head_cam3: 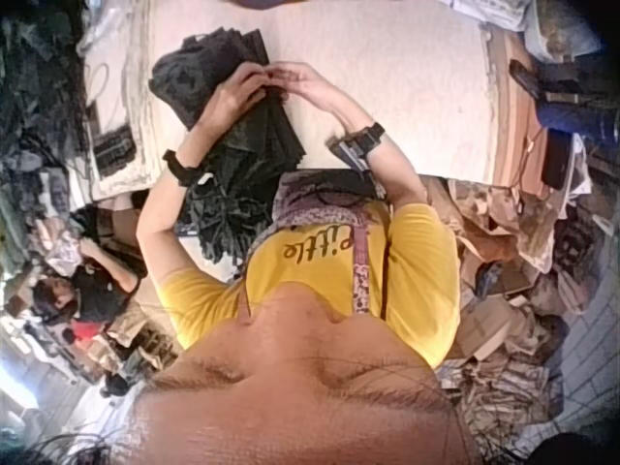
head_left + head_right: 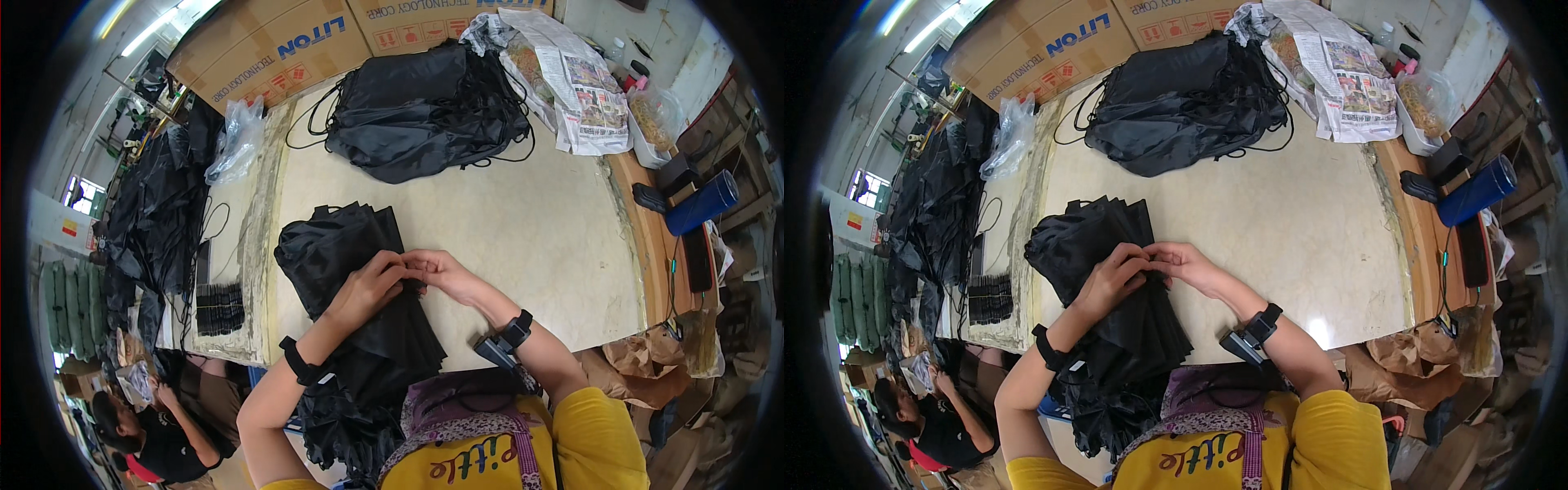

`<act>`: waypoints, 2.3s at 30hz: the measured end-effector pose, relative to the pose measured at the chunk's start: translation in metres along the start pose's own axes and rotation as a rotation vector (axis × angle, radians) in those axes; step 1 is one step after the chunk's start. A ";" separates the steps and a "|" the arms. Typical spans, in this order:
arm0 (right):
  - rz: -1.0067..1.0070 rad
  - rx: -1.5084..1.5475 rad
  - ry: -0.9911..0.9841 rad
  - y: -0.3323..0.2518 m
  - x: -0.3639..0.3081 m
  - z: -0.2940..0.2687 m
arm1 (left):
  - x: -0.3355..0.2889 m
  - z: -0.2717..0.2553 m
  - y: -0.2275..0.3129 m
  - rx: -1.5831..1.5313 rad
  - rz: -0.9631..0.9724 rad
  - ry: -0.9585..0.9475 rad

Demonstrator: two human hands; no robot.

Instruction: Folding and stacking black drawstring bags on a work table.

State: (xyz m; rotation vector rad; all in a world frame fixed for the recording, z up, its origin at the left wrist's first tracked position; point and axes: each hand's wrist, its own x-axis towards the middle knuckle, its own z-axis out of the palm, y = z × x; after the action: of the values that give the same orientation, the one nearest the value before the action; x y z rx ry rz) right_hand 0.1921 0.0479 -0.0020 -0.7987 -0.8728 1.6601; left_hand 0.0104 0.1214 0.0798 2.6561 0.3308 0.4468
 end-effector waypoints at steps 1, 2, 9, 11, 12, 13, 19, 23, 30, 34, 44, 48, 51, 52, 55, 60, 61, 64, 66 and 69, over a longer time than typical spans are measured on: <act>-0.040 -0.091 -0.020 0.001 0.001 -0.001 | -0.001 0.001 0.000 0.001 -0.003 0.006; -0.040 -0.091 -0.020 0.003 0.002 -0.002 | -0.002 0.001 0.000 0.002 -0.007 0.013; -0.212 -0.200 0.115 0.014 0.004 0.005 | -0.004 0.002 0.000 -0.021 -0.013 0.044; -0.175 -0.117 0.111 0.013 0.004 0.006 | -0.004 0.004 -0.001 -0.039 0.005 0.081; -0.182 -0.071 0.123 0.015 0.004 0.008 | -0.004 0.005 -0.002 -0.039 0.007 0.080; -0.187 -0.025 0.133 0.014 0.005 0.010 | -0.005 0.006 -0.004 -0.042 0.017 0.090; -0.391 -0.699 0.213 0.001 -0.001 0.010 | -0.009 0.007 -0.006 -0.036 0.027 0.097; -0.626 -1.245 0.347 -0.008 -0.004 0.006 | -0.008 0.005 -0.004 -0.009 0.064 0.144; -0.387 -1.487 0.250 -0.007 -0.018 -0.020 | -0.046 0.006 -0.019 -0.103 -0.169 0.355; -0.256 -0.326 -0.018 -0.038 -0.032 -0.006 | -0.059 -0.009 0.000 -0.418 -0.575 0.358; -0.265 0.249 -0.404 -0.074 -0.043 0.067 | -0.063 0.010 0.062 -1.644 -0.355 0.715; -0.244 0.184 -0.208 -0.087 -0.069 0.075 | -0.072 0.005 0.081 -1.744 -0.401 0.873; -0.199 0.127 -0.232 -0.079 -0.078 0.063 | -0.093 0.018 0.079 -1.869 -0.379 0.937; -0.215 0.083 -0.212 -0.073 -0.079 0.061 | -0.095 0.026 0.073 -1.871 -0.375 0.945; -0.221 -0.161 -0.114 -0.056 -0.073 0.055 | -0.088 0.037 0.059 -1.668 -0.397 0.902; -0.195 -0.194 -0.050 -0.031 -0.070 0.047 | -0.112 0.011 0.068 -1.017 -0.791 0.378; -0.192 -0.193 -0.051 -0.031 -0.071 0.047 | -0.110 0.007 0.066 -0.782 -0.728 0.315; -0.165 -0.167 -0.044 -0.031 -0.072 0.049 | -0.096 0.001 0.078 -0.464 -0.725 0.260; -0.199 -0.131 -0.064 -0.030 -0.069 0.051 | -0.086 0.002 0.084 -0.321 -0.474 0.310; -0.174 -0.124 -0.019 -0.032 -0.068 0.055 | -0.068 0.002 0.093 -0.296 -0.369 0.362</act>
State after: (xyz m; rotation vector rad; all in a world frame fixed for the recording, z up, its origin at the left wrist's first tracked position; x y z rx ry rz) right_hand 0.1761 -0.0205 0.0592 -0.7696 -1.0370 1.4737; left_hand -0.0366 0.0183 0.1015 2.1574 0.7823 0.7848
